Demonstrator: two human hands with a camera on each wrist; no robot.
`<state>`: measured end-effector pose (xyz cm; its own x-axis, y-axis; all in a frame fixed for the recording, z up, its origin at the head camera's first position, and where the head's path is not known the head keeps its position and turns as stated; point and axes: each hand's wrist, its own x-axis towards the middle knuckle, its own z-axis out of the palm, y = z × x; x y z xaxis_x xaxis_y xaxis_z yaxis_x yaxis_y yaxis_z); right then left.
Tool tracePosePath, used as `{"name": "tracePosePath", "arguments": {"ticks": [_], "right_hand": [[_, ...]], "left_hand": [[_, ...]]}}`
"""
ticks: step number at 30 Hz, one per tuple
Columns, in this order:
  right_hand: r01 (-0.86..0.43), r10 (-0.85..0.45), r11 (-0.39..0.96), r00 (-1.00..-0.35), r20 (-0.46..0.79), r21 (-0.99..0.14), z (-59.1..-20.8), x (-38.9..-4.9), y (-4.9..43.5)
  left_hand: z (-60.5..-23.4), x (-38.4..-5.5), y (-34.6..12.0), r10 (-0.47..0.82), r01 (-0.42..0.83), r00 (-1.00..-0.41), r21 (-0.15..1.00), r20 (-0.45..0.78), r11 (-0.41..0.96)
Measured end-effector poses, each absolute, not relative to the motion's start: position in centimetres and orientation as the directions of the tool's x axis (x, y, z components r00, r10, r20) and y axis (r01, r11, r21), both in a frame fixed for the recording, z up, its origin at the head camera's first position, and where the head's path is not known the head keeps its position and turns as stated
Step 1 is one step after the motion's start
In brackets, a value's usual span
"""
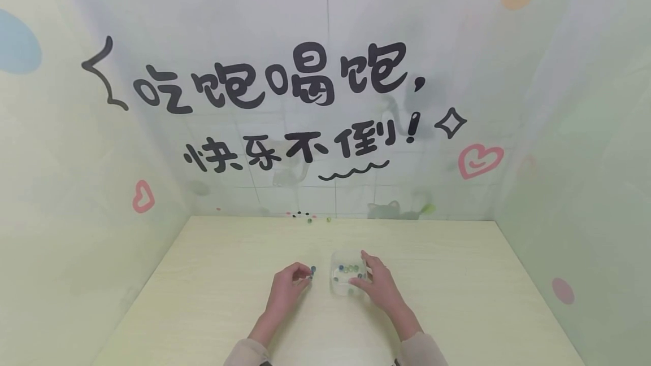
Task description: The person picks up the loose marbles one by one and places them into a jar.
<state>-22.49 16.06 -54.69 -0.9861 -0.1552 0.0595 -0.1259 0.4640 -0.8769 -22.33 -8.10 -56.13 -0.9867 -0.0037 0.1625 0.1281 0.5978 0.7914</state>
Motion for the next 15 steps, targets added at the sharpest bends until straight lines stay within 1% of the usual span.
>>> {"name": "tracePosePath", "arguments": {"ticks": [7, 15], "right_hand": [[-0.124, -0.156, 0.462, -0.986, 0.057, -0.878, -54.6, -22.4, 16.1], [-0.126, -0.154, 0.46, -0.986, 0.061, -0.879, -54.6, -22.5, 16.0]], "left_hand": [[-55.5, -22.3, -7.9, 0.014, 0.169, -0.98, 0.8, 0.197, 0.575], [-55.0, -22.4, -7.6, 0.018, 0.17, -0.981, 0.805, 0.195, 0.568]]}}
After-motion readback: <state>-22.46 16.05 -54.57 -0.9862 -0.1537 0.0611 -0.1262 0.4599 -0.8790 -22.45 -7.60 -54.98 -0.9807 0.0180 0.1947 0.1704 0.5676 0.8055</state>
